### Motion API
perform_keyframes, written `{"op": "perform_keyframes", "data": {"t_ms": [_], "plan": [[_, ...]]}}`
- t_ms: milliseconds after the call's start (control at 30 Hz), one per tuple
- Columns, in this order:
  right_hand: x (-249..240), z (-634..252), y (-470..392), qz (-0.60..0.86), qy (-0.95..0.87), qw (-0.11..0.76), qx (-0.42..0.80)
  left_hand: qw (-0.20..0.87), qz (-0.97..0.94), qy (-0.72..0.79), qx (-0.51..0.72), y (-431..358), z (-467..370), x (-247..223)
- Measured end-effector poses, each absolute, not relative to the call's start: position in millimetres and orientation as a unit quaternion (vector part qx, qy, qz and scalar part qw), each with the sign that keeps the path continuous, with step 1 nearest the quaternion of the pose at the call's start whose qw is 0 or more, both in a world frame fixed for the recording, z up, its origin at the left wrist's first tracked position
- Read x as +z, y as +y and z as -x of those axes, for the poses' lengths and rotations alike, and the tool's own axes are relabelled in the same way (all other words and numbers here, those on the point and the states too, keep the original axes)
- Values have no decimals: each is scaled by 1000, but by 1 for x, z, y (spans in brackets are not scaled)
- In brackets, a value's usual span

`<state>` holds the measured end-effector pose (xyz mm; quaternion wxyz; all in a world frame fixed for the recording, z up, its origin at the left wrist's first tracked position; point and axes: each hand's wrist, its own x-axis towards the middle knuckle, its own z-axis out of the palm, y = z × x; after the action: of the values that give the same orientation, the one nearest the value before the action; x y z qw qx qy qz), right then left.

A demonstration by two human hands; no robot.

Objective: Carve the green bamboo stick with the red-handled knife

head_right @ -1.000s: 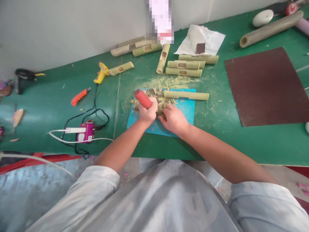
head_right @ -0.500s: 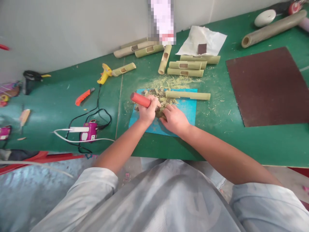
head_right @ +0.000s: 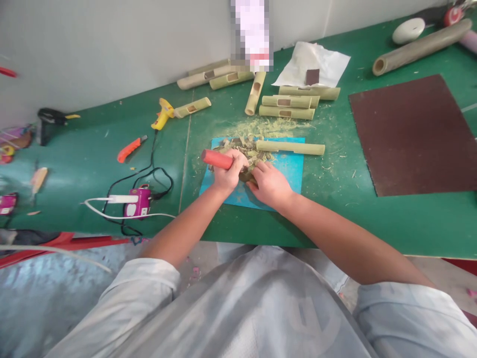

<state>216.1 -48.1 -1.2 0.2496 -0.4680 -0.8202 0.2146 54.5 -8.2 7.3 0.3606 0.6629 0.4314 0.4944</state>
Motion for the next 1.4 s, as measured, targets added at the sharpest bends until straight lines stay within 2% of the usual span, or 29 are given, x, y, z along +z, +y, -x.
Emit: {"op": "perform_keyframes", "data": {"t_ms": [467, 1000, 1400], "plan": [[-3, -218, -47, 459, -826, 252, 206, 324, -737, 384, 452, -10, -45, 16], [-3, -219, -46, 461, -817, 266, 221, 349, -625, 461, 525, 0, -58, 2], [-2, -218, -46, 461, -821, 257, 217, 349, -658, 447, 496, -5, -60, 12]]}}
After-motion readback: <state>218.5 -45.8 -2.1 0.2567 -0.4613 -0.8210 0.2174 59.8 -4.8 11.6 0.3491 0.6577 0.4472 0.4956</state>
